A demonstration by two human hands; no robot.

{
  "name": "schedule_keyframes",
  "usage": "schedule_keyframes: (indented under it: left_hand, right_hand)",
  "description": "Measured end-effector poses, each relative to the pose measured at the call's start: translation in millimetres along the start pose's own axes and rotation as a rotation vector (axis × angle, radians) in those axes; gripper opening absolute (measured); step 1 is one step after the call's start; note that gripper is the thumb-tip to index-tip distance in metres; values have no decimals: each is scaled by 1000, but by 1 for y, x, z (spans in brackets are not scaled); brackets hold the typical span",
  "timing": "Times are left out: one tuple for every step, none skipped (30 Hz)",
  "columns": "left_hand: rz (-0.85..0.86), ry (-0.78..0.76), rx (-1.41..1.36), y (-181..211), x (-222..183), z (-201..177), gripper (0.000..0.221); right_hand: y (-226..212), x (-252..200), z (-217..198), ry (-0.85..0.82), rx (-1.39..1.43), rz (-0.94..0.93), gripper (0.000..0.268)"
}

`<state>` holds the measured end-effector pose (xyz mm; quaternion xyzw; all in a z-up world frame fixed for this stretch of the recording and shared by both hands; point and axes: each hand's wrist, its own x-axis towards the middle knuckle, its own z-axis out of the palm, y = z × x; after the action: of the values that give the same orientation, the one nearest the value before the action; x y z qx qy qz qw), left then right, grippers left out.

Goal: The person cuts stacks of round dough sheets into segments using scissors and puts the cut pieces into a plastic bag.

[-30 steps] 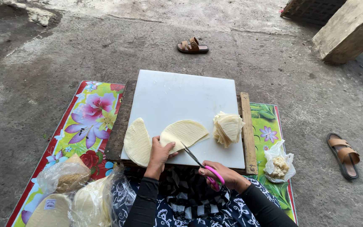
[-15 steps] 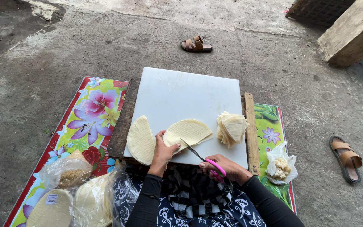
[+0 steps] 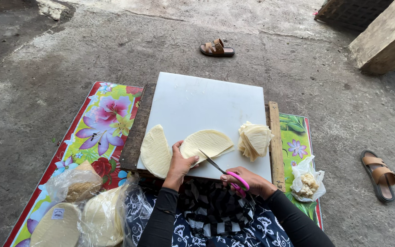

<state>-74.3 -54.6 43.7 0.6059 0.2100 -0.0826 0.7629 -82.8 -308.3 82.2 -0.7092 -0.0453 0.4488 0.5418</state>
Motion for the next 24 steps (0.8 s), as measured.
schedule_keyframes:
  left_hand:
    - [-2, 2, 0, -1, 1, 0, 83]
    - [-4, 4, 1, -3, 2, -1, 83]
    - [-5, 6, 5, -4, 4, -1, 83]
    - [-7, 8, 9, -6, 6, -1, 83]
    - [-9, 9, 14, -8, 7, -1, 83]
    - [22, 12, 35, -10, 8, -1, 83]
    - [53, 15, 55, -11, 9, -1, 83]
    - [84, 18, 75, -12, 9, -1, 84]
    - [72, 29, 71, -12, 9, -1, 83]
    - [59, 39, 66, -11, 9, -1, 83]
    - [48, 49, 61, -10, 7, 0, 82]
    - [44, 65, 38, -9, 6, 0, 81]
    - [39, 79, 16, -8, 3, 1, 80]
    - [33, 93, -7, -7, 1, 3, 79]
    - [54, 94, 2, -6, -1, 3, 79]
    - [75, 94, 12, -5, -2, 4, 80]
    - [96, 97, 22, -4, -3, 3, 81]
    - [82, 91, 23, -3, -3, 3, 81]
    - [68, 86, 25, -3, -3, 2, 81]
    - [54, 80, 27, -2, -3, 1, 80]
    - [45, 72, 30, -2, -2, 0, 81]
    - [37, 65, 33, -2, -1, -1, 82]
    - [28, 57, 35, -2, 0, -1, 82]
    - [33, 49, 22, -2, 0, -1, 83]
  right_hand:
    - [-1, 0, 0, 17, -24, 19, 49]
    - [-2, 0, 1, 33, -48, 39, 48]
    - [-2, -1, 1, 51, -67, 66, 47]
    - [-2, -1, 2, 68, -86, 92, 45]
    - [-2, -1, 2, 85, -104, 119, 44]
    - [-1, -1, 3, 80, -96, 113, 42]
    - [0, -1, 3, 75, -89, 107, 41]
    - [1, -2, 2, 70, -82, 100, 39]
    - [1, -2, 2, 67, -99, 87, 40]
    - [2, -2, 1, 64, -116, 75, 40]
    - [2, -2, 0, 61, -134, 62, 41]
    - [2, -1, -1, 62, -131, 75, 41]
    - [3, -2, -2, 64, -127, 90, 41]
    - [4, -2, -2, 65, -122, 105, 41]
    - [3, -3, -4, 56, -118, 89, 42]
    - [3, -4, -5, 46, -114, 74, 42]
    - [2, -5, -5, 35, -109, 59, 43]
    - [1, -6, -5, 25, -100, 64, 43]
    - [-1, -7, -6, 15, -90, 69, 44]
    - [-4, -7, -7, 4, -81, 74, 45]
    - [-7, -7, -7, -19, -67, 54, 44]
    - [-10, -6, -7, -42, -53, 34, 44]
    - [-13, -4, -6, -65, -39, 14, 44]
    - [-17, -2, -5, -64, -37, 26, 45]
